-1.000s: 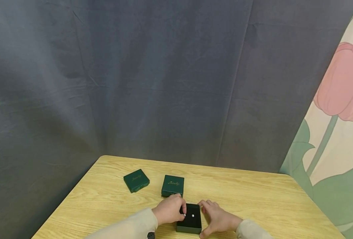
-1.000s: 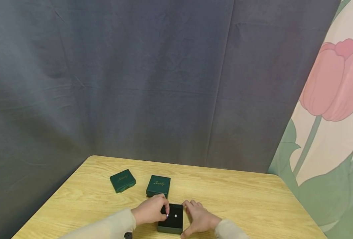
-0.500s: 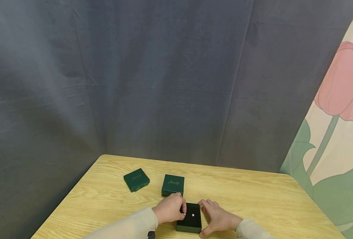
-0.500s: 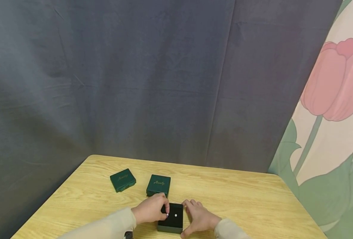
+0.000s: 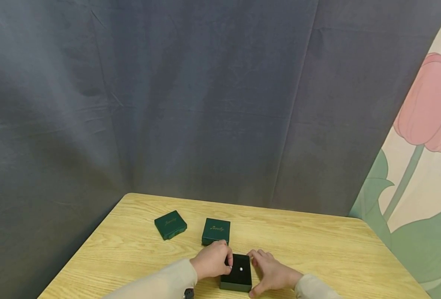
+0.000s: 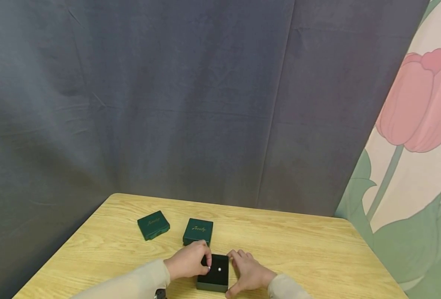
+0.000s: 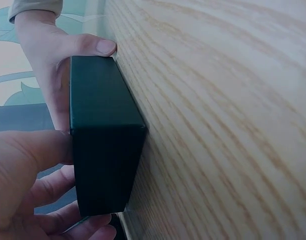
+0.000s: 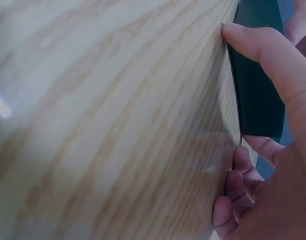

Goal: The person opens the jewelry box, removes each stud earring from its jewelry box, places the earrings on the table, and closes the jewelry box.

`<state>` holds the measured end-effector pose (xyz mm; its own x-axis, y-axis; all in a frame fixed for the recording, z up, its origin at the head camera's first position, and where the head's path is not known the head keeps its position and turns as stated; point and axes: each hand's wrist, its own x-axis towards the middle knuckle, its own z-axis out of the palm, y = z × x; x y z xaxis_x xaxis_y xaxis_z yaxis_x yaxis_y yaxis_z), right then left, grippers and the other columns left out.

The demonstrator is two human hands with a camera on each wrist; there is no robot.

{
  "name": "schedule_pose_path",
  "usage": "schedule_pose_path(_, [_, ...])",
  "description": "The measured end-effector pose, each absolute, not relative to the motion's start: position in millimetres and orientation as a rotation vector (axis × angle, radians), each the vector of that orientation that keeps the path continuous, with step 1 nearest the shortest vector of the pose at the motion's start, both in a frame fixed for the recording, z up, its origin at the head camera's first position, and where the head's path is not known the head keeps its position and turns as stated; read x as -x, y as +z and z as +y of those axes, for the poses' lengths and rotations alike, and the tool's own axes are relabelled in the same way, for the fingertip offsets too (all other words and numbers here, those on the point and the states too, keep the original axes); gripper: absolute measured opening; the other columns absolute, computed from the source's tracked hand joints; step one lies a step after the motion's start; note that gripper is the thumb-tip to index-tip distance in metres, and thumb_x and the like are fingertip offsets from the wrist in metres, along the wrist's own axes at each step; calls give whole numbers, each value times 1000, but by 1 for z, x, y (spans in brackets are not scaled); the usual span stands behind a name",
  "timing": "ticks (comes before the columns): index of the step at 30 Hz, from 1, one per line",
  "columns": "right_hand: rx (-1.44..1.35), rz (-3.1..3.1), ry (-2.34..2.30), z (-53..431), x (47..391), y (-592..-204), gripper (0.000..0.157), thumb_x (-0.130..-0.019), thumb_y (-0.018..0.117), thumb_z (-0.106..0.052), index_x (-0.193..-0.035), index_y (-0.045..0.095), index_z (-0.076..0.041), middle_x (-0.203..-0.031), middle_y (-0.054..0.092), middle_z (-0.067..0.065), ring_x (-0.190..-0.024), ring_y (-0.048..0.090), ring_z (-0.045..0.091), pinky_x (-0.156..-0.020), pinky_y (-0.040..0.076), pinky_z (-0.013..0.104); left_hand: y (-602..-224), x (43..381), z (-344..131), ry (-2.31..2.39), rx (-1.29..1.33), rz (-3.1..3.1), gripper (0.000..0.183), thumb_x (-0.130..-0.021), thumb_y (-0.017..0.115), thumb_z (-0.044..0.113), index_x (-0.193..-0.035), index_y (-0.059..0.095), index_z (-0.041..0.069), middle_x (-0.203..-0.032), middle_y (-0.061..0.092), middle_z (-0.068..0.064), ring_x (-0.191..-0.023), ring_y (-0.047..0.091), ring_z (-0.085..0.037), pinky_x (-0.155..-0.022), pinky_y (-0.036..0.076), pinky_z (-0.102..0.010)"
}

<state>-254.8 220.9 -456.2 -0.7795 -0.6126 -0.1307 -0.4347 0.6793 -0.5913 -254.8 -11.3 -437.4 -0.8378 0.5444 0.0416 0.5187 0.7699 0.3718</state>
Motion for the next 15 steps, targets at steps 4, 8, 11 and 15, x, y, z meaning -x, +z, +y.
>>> schedule_pose_path(4, [838,2575,-788,221,254,-455,71,-68,85,-41,-122,43,-21,-100,43,-3,-92,37,17,-80,35,34,-435,255,-12,606,-879,2890,18,-78,79,22,-69,63,24,-78,45,11,-68,43,-4,-66,42,-20])
schedule_pose_path(8, [842,2579,-788,222,254,-455,71,-67,85,-41,-121,44,-22,-99,43,-4,-91,37,15,-79,35,32,-426,256,-16,745,-877,2839,17,-79,78,20,-71,63,23,-80,47,11,-67,44,-4,-64,42,-20])
schedule_pose_path(11, [860,2575,-804,222,253,-454,70,-67,86,-39,-120,44,-22,-99,43,-3,-90,36,15,-78,34,30,-412,258,-21,896,-854,2799,16,-81,76,19,-72,63,23,-84,51,8,-73,49,-6,-69,46,-23])
schedule_pose_path(15, [894,2568,-828,222,253,-454,70,-68,87,-35,-120,43,-19,-99,42,-2,-89,35,14,-76,32,28,-391,265,-35,1125,-804,2764,12,-85,73,20,-77,64,23,-91,58,7,-87,57,-12,-78,49,-31])
